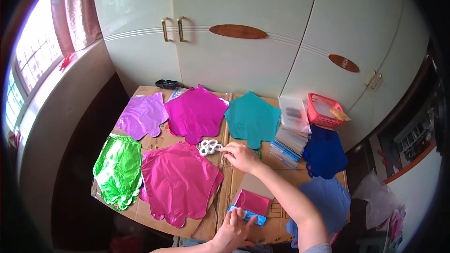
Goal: Folding colorful fabric cutouts and placing them into plastic sleeves with cardboard header labels.
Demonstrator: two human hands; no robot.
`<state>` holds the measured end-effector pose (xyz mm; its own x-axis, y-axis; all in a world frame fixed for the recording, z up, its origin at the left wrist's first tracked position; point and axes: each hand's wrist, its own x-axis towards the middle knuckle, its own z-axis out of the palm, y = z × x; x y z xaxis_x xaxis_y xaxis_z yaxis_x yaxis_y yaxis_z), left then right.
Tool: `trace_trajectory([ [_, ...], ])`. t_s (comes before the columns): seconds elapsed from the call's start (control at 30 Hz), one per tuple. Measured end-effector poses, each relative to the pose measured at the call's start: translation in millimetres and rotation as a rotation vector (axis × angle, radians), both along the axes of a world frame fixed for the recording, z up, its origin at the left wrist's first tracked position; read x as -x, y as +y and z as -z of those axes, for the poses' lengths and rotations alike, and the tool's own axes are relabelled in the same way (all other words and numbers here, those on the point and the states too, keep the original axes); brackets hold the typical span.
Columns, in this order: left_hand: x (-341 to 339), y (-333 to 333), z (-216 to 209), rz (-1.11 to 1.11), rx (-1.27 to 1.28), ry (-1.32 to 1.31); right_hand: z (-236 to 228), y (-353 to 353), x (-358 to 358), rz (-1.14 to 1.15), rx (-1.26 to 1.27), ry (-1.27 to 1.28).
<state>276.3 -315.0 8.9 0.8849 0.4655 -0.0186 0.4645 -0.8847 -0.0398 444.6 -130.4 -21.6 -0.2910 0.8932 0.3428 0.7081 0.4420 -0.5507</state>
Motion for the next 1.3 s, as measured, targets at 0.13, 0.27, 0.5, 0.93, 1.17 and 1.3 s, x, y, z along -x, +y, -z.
trace_trajectory([
  [0.13, 1, 1, -1, 0.014, -0.015, 0.027, -2, 17, 18, 0.15, 0.057, -0.037],
  [0.27, 0, 3, 0, 0.027, -0.026, 0.009, 30, 37, 14, 0.229, -0.055, -0.036],
  [0.5, 2, 2, 5, 0.011, -0.001, -0.007, -28, -17, -16, 0.142, 0.307, -0.01],
  [0.93, 3, 2, 10, 0.032, -0.007, -0.033, -14, -155, -73, 0.332, 0.678, 0.455],
  [1.17, 3, 1, 13, 0.03, 0.03, -0.102, -16, -147, -61, 0.272, 0.427, 0.067],
  [1.3, 3, 0, 12, 0.023, 0.045, -0.109, -16, -142, -59, 0.109, 0.536, -0.031],
])
